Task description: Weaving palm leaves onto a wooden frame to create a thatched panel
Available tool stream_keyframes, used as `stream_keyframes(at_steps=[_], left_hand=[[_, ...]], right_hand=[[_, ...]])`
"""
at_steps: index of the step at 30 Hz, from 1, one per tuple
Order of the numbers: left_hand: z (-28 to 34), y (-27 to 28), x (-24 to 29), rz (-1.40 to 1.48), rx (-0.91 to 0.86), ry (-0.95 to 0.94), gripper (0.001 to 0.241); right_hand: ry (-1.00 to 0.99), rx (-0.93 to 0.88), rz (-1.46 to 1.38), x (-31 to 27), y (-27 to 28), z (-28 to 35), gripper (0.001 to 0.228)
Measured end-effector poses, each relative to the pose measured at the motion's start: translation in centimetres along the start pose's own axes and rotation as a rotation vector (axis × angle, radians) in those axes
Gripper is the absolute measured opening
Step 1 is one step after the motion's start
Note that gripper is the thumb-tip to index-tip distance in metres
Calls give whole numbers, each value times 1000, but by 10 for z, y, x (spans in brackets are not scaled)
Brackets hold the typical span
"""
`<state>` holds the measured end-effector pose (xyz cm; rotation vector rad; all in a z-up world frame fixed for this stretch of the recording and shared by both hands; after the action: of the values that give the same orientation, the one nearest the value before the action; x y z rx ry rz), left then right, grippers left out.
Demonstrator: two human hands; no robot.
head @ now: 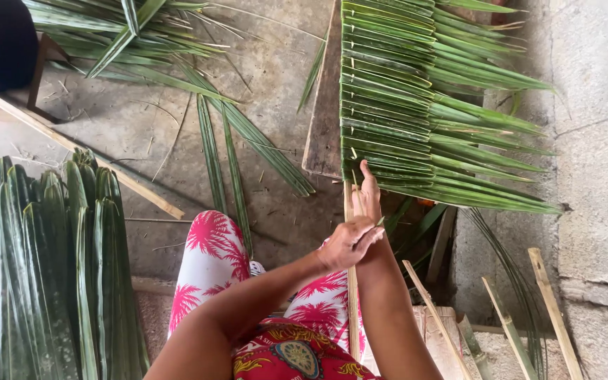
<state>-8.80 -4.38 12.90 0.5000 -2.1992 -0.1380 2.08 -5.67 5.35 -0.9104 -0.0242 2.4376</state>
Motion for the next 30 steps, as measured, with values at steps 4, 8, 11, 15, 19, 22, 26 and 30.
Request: stream_keyframes(at_steps=[4, 8, 11, 15, 19, 22, 26, 30], left_hand=[[20, 24, 39, 298, 71, 410, 32], [25, 25, 45, 310, 101, 498, 32], [39, 12, 40, 249, 105, 518, 33], [42, 12, 40, 259, 124, 543, 30], [46, 5, 39, 240, 119, 524, 29], [40, 10, 48, 226, 106, 485, 30], [24, 24, 64, 202, 74, 398, 27], [12, 22, 70, 190, 60, 296, 24]], right_hand=[[29, -66, -49, 25, 15, -116, 77], [167, 108, -259, 30, 18, -190, 71], [183, 137, -224, 15, 10, -129, 67], [176, 156, -251, 18, 16, -144, 70], [186, 134, -258, 27, 24, -178, 74], [193, 127, -202, 19, 13, -125, 87], [222, 36, 37, -15, 7, -26, 85], [288, -133, 515, -39, 25, 39, 80]])
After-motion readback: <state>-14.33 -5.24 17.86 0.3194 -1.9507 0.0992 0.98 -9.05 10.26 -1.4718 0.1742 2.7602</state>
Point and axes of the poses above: each hand's wrist, its own z-axis away from the middle knuckle, its own y-axis out of the back of the hand, x = y × z, the point moved 5 cm from there along -z, towards the middle knuckle, and after that the axes turned 6 degrees about -z, right-handed, at the moved point
